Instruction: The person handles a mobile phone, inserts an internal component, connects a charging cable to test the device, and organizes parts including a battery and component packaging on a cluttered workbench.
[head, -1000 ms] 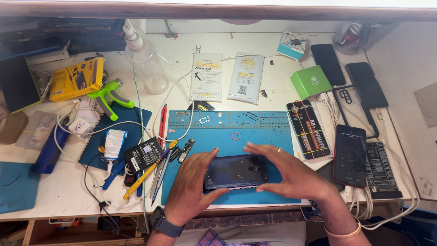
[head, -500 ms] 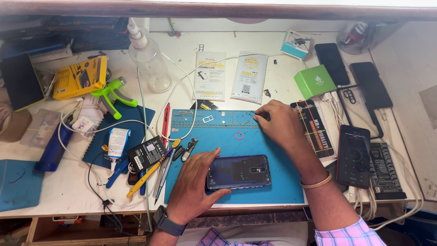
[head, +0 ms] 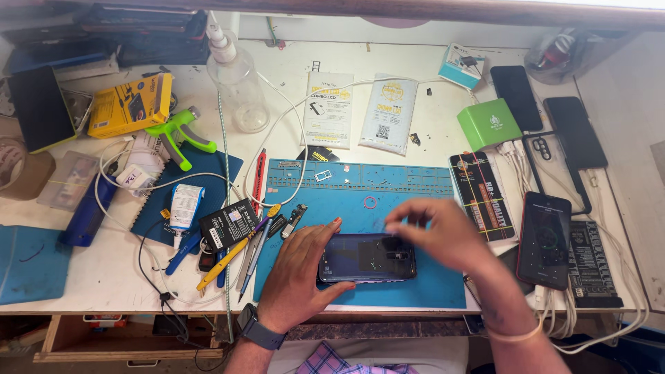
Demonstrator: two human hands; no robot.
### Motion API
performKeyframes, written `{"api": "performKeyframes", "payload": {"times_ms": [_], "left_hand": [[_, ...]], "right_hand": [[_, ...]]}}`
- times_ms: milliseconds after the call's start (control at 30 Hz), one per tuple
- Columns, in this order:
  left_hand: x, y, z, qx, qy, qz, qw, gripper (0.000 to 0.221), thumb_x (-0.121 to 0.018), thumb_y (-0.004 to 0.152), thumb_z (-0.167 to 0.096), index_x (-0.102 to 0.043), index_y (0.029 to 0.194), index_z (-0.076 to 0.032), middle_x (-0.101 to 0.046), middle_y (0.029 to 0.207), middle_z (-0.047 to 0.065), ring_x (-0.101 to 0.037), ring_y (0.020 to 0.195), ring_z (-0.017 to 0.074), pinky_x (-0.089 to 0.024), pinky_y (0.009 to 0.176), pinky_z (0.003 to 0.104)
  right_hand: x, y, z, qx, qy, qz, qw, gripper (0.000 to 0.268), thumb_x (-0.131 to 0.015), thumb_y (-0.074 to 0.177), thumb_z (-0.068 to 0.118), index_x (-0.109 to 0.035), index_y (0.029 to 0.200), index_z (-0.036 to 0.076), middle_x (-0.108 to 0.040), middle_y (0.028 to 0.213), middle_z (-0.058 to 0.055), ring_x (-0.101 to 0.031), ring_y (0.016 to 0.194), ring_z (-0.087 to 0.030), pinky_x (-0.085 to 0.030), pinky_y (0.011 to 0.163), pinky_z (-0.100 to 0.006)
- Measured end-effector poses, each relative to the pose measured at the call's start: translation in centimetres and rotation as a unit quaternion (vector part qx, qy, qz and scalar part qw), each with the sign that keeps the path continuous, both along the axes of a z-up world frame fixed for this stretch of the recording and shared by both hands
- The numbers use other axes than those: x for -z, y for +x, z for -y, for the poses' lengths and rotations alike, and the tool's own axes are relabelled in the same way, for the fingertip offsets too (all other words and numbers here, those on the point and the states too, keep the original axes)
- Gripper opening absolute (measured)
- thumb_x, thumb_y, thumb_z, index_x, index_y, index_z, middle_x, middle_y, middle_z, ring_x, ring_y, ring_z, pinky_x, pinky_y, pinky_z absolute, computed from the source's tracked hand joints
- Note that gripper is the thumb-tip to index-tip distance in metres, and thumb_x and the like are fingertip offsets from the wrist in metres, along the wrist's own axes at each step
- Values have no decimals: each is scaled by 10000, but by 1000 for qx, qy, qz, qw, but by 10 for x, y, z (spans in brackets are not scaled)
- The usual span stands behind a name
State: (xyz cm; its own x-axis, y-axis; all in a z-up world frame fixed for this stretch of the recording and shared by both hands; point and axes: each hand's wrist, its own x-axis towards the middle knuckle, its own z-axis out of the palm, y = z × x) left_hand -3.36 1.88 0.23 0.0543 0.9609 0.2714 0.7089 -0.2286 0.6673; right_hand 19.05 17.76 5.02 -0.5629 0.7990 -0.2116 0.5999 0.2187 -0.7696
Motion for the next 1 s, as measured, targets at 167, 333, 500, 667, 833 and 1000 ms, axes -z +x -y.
{"api": "performKeyframes", "payload": {"times_ms": [167,333,500,667,833,1000], "left_hand": [[-1,1,0,1,9,-2,1000,1044,-899,710,-422,-348,1537,-104,-557,1411,152,-498,1337,360,-344,1139,517],[-1,1,1,-5,9,17,1000,1058,-907,691,-409,-353,1541,-109,-574,1411,139,-505,1339,350,-351,1145,508],[2,3,1,-7,-3,28,1000,1046,-918,695,-440,-363,1525,-129,-598,1369,111,-521,1320,325,-353,1151,509],[-2,4,3,-10,15,25,1000,1067,-929,684,-431,-356,1532,-128,-570,1405,129,-496,1349,353,-349,1150,511],[-8,0,3,-9,12,33,999,1173,-930,627,-384,-279,1556,-84,-548,1447,149,-486,1348,363,-345,1127,517],[-13,4,2,21,-35,5,999,1063,-909,709,-309,-325,1577,-119,-625,1294,108,-563,1237,321,-443,1052,457]], "right_hand": [[3,-3,40,-7,-35,21,999,203,-821,791,221,-821,946,89,-740,805,-30,-596,653,-109,-479,586,-290],[-2,12,49,-94,225,-37,969,581,-868,736,322,-683,1247,115,-681,1265,-84,-616,1192,-280,-463,1008,-431],[12,12,60,-165,253,-33,953,909,-864,717,374,-446,1478,102,-524,1474,-153,-456,1384,-371,-321,1131,-530],[17,17,63,-136,171,8,976,914,-870,712,343,-440,1495,153,-543,1442,-119,-493,1338,-345,-388,1098,-472],[11,38,56,-87,183,8,979,972,-886,666,352,-431,1505,172,-571,1421,-127,-523,1322,-344,-422,1077,-460],[5,69,45,-9,145,70,987,1077,-906,605,371,-374,1527,204,-584,1420,-100,-546,1304,-301,-428,1066,-455]]}}
